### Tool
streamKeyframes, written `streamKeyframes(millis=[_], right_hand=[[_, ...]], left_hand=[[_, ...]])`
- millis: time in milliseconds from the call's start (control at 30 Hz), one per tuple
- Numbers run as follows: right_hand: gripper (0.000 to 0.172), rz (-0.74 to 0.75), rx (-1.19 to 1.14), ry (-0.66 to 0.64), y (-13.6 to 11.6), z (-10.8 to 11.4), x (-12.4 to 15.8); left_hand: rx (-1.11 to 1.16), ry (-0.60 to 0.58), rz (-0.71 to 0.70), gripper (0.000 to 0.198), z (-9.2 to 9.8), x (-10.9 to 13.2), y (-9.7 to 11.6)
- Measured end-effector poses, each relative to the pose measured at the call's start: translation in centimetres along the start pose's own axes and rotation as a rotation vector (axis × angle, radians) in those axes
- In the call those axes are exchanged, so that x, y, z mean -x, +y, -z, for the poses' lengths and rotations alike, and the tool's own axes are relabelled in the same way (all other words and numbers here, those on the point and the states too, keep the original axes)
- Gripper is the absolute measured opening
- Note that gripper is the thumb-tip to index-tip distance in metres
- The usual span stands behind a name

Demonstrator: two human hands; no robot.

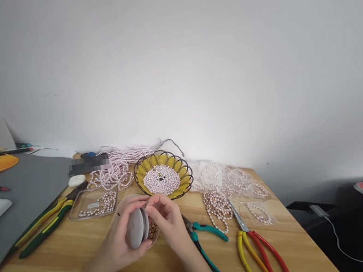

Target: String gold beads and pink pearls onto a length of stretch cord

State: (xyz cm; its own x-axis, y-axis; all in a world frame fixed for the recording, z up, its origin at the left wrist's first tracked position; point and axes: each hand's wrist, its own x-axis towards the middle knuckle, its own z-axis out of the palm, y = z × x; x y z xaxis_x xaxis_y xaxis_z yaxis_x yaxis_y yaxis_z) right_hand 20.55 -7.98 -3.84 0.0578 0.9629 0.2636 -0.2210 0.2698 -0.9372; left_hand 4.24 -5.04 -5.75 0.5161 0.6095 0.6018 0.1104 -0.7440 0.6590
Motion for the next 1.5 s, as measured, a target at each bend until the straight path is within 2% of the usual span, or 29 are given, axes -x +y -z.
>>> streamKeyframes(millis=[133, 267, 400, 433, 633, 767, 1033, 1200, 1300, 1500], right_hand=[[0.026, 0.154, 0.050, -0.021, -0.3, 0.6, 0.3], [0.039, 0.281, 0.178, -0.175, -0.9, 0.7, 0.6], [0.014, 0.284, 0.326, -0.251, -1.4, 0.0, 0.6], [0.013, 0.285, 0.336, -0.253, -1.5, -0.1, 0.7], [0.012, 0.180, 0.179, -0.178, -1.0, 0.0, 0.7], [0.013, 0.122, 0.076, -0.100, -0.6, 0.1, 0.4], [0.021, -0.049, -0.035, -0.096, -0.3, 0.3, 0.2], [0.025, -0.156, -0.084, -0.152, 0.0, 0.9, 0.3], [0.029, -0.168, -0.061, -0.161, -0.2, 0.9, 0.4], [0.032, -0.093, -0.002, -0.088, -0.7, 0.1, 0.5]], left_hand=[[-0.033, 0.044, 0.097, 0.064, -0.1, 0.0, -0.2], [-0.037, 0.078, 0.143, 0.062, -0.3, 0.1, -0.5], [-0.025, 0.098, 0.135, 0.064, -0.4, 0.3, -0.9], [-0.026, 0.099, 0.133, 0.066, -0.4, 0.3, -1.0], [0.009, 0.119, 0.138, 0.060, -0.3, 0.2, -0.6], [0.053, 0.083, 0.117, 0.062, -0.2, 0.2, -0.1], [0.043, 0.004, 0.051, 0.062, 0.3, -0.1, 0.5], [0.051, -0.026, 0.032, 0.067, 0.5, 0.1, 0.2], [0.069, -0.047, 0.010, 0.069, 0.5, 0.2, 0.0], [0.091, -0.054, -0.015, 0.069, 0.8, 0.1, 0.0]])
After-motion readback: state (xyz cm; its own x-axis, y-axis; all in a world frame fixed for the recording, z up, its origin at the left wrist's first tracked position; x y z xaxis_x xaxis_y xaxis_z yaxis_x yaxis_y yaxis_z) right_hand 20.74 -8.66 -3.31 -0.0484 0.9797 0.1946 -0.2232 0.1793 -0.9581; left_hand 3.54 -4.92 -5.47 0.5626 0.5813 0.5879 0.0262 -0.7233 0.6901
